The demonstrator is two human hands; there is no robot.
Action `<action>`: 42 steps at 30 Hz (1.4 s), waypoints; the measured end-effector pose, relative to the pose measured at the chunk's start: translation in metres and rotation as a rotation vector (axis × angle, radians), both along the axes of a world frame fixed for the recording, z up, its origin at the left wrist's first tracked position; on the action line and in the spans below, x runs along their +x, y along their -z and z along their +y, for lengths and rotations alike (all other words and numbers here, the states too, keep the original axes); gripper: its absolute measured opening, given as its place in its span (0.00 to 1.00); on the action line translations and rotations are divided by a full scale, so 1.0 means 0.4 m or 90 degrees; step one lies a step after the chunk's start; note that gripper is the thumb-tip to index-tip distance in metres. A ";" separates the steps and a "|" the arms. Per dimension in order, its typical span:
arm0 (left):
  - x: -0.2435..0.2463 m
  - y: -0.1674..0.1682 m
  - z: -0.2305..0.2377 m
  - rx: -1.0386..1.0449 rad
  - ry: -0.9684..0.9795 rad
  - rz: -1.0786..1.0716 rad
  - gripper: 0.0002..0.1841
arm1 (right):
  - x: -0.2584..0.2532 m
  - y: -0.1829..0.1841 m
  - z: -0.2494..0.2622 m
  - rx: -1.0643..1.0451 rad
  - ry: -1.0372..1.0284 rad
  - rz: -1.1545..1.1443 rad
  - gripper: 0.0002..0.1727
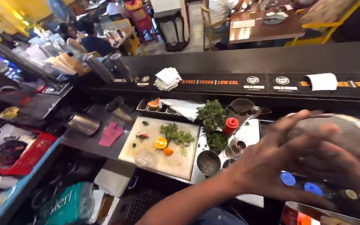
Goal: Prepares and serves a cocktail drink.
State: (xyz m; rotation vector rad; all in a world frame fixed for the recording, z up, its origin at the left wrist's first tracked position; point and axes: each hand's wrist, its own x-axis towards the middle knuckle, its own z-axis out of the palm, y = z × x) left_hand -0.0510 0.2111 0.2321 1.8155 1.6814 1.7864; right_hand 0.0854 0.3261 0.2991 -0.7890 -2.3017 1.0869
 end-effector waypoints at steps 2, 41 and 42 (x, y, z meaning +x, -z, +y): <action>0.017 0.060 -0.038 0.038 -0.069 -0.188 0.50 | -0.039 0.074 -0.037 -0.027 -0.116 0.076 0.44; -0.562 0.160 -1.291 -0.401 -0.529 -0.294 0.25 | -0.250 0.589 -0.699 0.202 0.301 -0.163 0.42; -0.560 0.156 -1.288 -0.409 -0.508 -0.301 0.24 | -0.262 0.619 -0.685 0.183 0.317 -0.140 0.46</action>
